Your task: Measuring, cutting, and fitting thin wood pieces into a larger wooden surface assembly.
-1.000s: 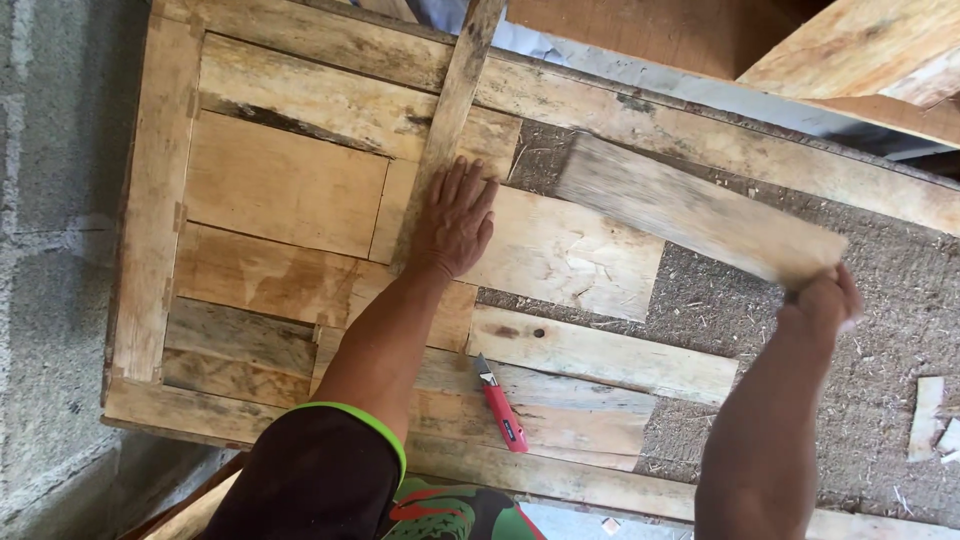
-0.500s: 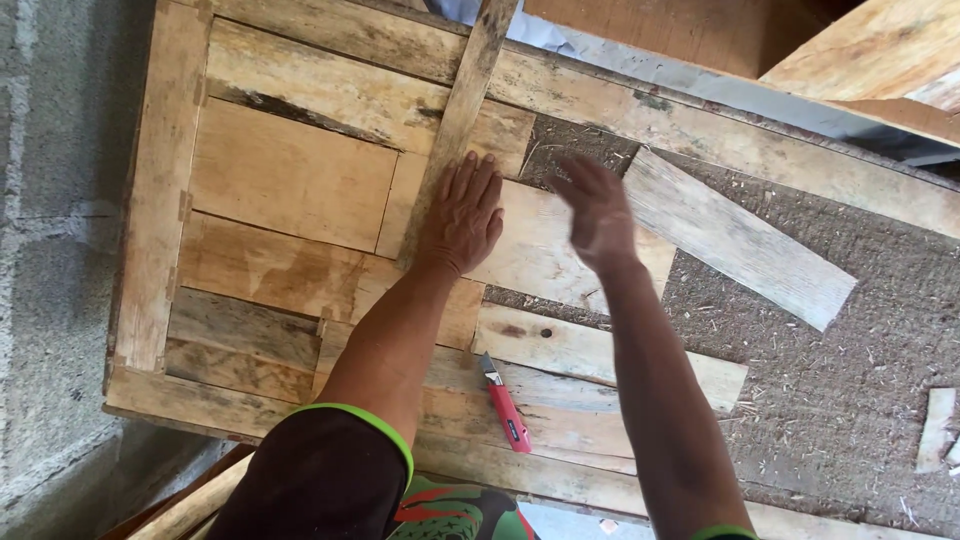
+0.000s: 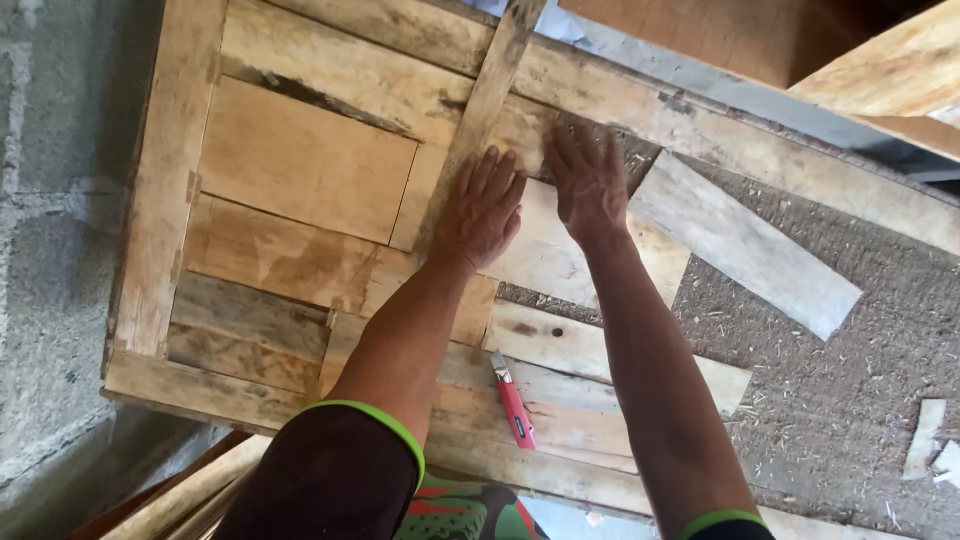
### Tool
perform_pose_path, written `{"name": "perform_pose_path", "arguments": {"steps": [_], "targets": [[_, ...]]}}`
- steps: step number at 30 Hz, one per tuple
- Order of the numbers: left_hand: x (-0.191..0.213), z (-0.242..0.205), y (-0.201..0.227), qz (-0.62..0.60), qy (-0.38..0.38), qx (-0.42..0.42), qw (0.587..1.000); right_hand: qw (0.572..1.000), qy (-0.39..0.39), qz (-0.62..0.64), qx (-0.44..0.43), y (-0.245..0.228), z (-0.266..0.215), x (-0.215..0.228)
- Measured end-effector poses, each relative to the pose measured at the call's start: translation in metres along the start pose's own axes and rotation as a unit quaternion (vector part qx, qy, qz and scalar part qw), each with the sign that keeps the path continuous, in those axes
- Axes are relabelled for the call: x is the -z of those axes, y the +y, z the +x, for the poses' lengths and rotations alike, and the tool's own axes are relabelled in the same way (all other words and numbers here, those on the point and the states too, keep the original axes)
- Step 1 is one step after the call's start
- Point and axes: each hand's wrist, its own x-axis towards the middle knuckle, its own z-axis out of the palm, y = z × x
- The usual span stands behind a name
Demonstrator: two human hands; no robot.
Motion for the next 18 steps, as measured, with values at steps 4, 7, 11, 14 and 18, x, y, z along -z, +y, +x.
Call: {"name": "perform_pose_path", "arguments": {"steps": [4,7,11,14,18], "targets": [[-0.001,-0.004,0.000,-0.016,-0.005,0.002,1.000,0.992,-0.066,-0.063,-0.092,-0.012,-0.001,0.020],[0.002,0.000,-0.001,-0.009,-0.017,0.002,1.000,0.986,-0.039,-0.023,-0.158,-0.019,-0.016,0.027],[-0.006,-0.001,-0.002,-0.012,-0.015,-0.004,1.000,0.930,-0.175,0.151,-0.285,-0.051,-0.052,0.069],[-0.011,-0.005,-0.004,-0.016,-0.001,-0.018,1.000,0.901,-0.278,0.169,-0.286,-0.086,-0.112,0.083],[-0.008,-0.006,-0.006,-0.034,0.003,-0.020,0.999,0.884,-0.310,0.206,-0.283,-0.143,-0.175,0.108]]}}
